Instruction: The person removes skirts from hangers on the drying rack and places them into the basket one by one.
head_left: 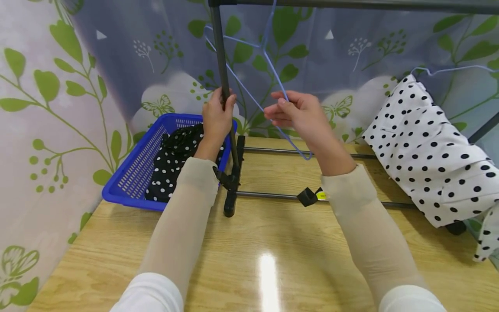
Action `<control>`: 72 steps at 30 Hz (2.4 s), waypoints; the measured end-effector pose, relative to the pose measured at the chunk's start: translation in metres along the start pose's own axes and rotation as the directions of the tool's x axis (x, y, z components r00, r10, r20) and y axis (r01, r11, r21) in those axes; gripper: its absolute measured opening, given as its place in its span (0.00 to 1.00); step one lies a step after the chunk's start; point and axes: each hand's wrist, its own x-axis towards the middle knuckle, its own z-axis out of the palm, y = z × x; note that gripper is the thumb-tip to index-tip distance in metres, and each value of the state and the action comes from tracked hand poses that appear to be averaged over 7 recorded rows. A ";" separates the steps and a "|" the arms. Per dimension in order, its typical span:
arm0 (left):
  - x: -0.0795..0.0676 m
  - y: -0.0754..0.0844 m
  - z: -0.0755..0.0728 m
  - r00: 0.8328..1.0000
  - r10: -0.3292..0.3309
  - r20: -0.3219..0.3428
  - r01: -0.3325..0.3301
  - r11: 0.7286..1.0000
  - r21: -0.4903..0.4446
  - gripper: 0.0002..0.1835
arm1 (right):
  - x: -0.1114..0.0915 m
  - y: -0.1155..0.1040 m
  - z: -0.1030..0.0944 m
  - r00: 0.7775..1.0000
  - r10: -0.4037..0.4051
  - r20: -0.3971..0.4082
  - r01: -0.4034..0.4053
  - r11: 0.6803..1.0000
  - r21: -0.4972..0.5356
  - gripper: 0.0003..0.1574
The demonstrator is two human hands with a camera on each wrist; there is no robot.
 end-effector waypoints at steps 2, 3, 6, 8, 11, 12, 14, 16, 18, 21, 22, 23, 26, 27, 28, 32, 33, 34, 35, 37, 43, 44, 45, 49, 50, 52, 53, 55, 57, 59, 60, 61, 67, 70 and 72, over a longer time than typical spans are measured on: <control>-0.001 0.000 0.000 1.000 -0.002 0.000 0.002 1.000 0.002 0.16 | 0.002 0.000 0.001 1.000 0.006 0.003 -0.006 1.000 -0.010 0.20; -0.001 0.000 0.000 1.000 -0.003 -0.001 0.003 1.000 0.004 0.16 | 0.003 0.000 0.002 1.000 0.013 0.003 -0.012 1.000 -0.009 0.21; -0.002 0.000 -0.001 1.000 -0.005 -0.002 0.005 1.000 0.006 0.16 | 0.006 0.000 0.004 1.000 0.021 0.003 -0.021 1.000 -0.022 0.20; -0.001 0.000 0.000 1.000 0.000 -0.004 0.000 1.000 0.011 0.16 | 0.007 0.000 0.004 0.999 0.032 0.004 -0.032 0.999 -0.024 0.20; 0.000 -0.001 0.001 1.000 0.008 -0.007 -0.008 1.000 0.015 0.16 | 0.008 0.000 0.006 0.999 0.043 0.006 -0.043 0.999 -0.027 0.20; 0.001 -0.002 0.001 1.000 0.011 -0.008 -0.011 1.000 0.016 0.16 | 0.009 0.001 0.006 0.999 0.047 0.008 -0.047 0.999 -0.028 0.20; 0.001 -0.002 0.000 1.000 0.006 -0.008 -0.006 1.000 0.017 0.16 | 0.010 0.001 0.007 0.998 0.057 0.013 -0.057 0.998 -0.031 0.20; 0.001 -0.002 0.000 1.000 -0.005 -0.009 0.005 1.000 0.017 0.15 | 0.011 0.002 0.008 0.998 0.067 0.019 -0.066 0.997 -0.037 0.20; 0.000 -0.002 -0.001 1.000 -0.013 -0.009 0.014 1.000 0.013 0.15 | 0.012 0.003 0.009 0.997 0.072 0.026 -0.070 0.996 -0.047 0.20; 0.000 -0.002 0.000 1.000 -0.009 -0.012 0.009 1.000 0.005 0.15 | 0.012 0.004 0.008 0.997 0.075 0.022 -0.074 0.996 -0.046 0.20; 0.000 -0.001 0.001 1.000 -0.006 -0.013 0.007 1.000 0.005 0.15 | 0.012 0.004 0.008 0.997 0.078 0.017 -0.077 0.996 -0.044 0.21; 0.001 -0.001 0.001 1.000 -0.002 -0.014 0.002 1.000 0.005 0.15 | 0.011 0.004 0.008 0.997 0.080 0.009 -0.079 0.996 -0.038 0.21; 0.001 -0.001 0.002 1.000 0.004 -0.017 -0.003 1.000 0.008 0.15 | 0.011 0.002 0.008 0.997 0.079 -0.017 -0.080 0.995 -0.051 0.23; 0.001 -0.001 0.002 1.000 0.003 -0.016 -0.003 1.000 0.008 0.15 | 0.011 0.001 0.008 0.997 0.074 -0.026 -0.075 0.995 -0.066 0.24; 0.001 -0.001 0.001 1.000 0.003 -0.015 -0.003 1.000 0.005 0.15 | 0.010 0.001 0.008 0.997 0.065 -0.032 -0.068 0.994 -0.083 0.25; 0.001 -0.003 0.001 1.000 -0.001 -0.009 0.001 1.000 -0.011 0.16 | 0.008 0.000 0.006 0.999 0.023 -0.040 -0.028 0.988 -0.155 0.26; 0.001 -0.003 0.001 1.000 -0.003 -0.008 0.003 1.000 -0.014 0.17 | 0.007 -0.001 0.006 0.999 0.016 -0.041 -0.023 0.984 -0.178 0.27; 0.001 -0.004 0.001 1.000 -0.003 -0.010 0.003 1.000 -0.017 0.17 | 0.007 -0.001 0.005 0.999 0.009 -0.042 -0.018 0.978 -0.206 0.27; 0.001 -0.005 0.002 1.000 -0.002 -0.013 0.001 1.000 -0.019 0.17 | 0.006 -0.001 0.004 0.999 0.002 -0.047 -0.013 0.970 -0.242 0.28; 0.002 -0.005 0.002 1.000 0.001 -0.016 -0.002 1.000 -0.019 0.17 | 0.004 -0.002 0.003 0.998 -0.019 -0.058 0.000 0.951 -0.311 0.29; 0.001 -0.004 0.003 1.000 0.007 -0.014 -0.007 1.000 -0.011 0.16 | -0.007 -0.005 -0.001 0.996 -0.062 -0.062 0.030 0.906 -0.422 0.32; 0.001 -0.004 0.003 1.000 0.008 -0.015 -0.008 1.000 -0.012 0.16 | -0.009 -0.005 -0.002 0.996 -0.068 -0.060 0.035 0.902 -0.431 0.32; 0.001 -0.004 0.003 1.000 0.007 -0.013 -0.008 1.000 -0.012 0.16 | -0.011 -0.005 -0.002 0.995 -0.081 -0.059 0.047 0.899 -0.436 0.33; 0.003 -0.002 0.002 1.000 0.002 -0.012 -0.002 0.999 -0.033 0.16 | -0.018 -0.010 -0.005 0.991 -0.123 -0.048 0.087 0.881 -0.464 0.33; 0.003 -0.002 0.001 1.000 0.002 -0.011 -0.002 0.999 -0.037 0.16 | -0.020 -0.011 -0.006 0.992 -0.122 -0.044 0.087 0.877 -0.472 0.33; 0.002 -0.002 0.001 1.000 -0.007 -0.008 0.007 0.999 -0.042 0.16 | -0.024 -0.011 -0.008 0.992 -0.122 -0.035 0.090 0.870 -0.485 0.33; 0.002 -0.002 0.001 1.000 -0.007 -0.009 0.006 0.999 -0.044 0.16 | -0.026 -0.011 -0.010 0.992 -0.124 -0.033 0.092 0.865 -0.494 0.33; 0.002 -0.002 0.002 1.000 0.004 -0.014 -0.004 0.999 -0.041 0.16 | -0.029 -0.011 -0.013 0.992 -0.124 -0.028 0.092 0.852 -0.515 0.33; 0.001 -0.003 0.002 1.000 0.006 -0.015 -0.007 0.999 -0.040 0.16 | -0.033 -0.010 -0.017 0.991 -0.127 -0.029 0.092 0.840 -0.535 0.34; 0.001 -0.003 0.003 1.000 0.007 -0.014 -0.008 0.999 -0.036 0.16 | -0.037 -0.009 -0.021 0.991 -0.129 -0.028 0.091 0.823 -0.561 0.34; 0.000 -0.004 0.003 1.000 0.008 -0.013 -0.009 0.999 -0.031 0.16 | -0.039 -0.008 -0.023 0.991 -0.132 -0.026 0.094 0.813 -0.574 0.35; 0.000 -0.004 0.003 1.000 0.006 -0.013 -0.006 0.999 -0.031 0.16 | -0.041 -0.007 -0.025 0.990 -0.140 -0.020 0.102 0.805 -0.585 0.35; -0.003 -0.005 0.001 1.000 -0.010 0.001 0.010 0.999 -0.036 0.15 | -0.052 -0.003 -0.041 0.983 -0.185 -0.018 0.128 0.746 -0.654 0.36; -0.004 -0.005 -0.001 1.000 -0.015 0.004 0.015 1.000 -0.028 0.16 | -0.058 -0.003 -0.050 0.985 -0.173 -0.026 0.108 0.715 -0.691 0.37; -0.005 -0.005 -0.003 1.000 -0.014 0.003 0.014 1.000 -0.016 0.16 | -0.062 -0.003 -0.056 0.985 -0.167 -0.031 0.095 0.690 -0.717 0.38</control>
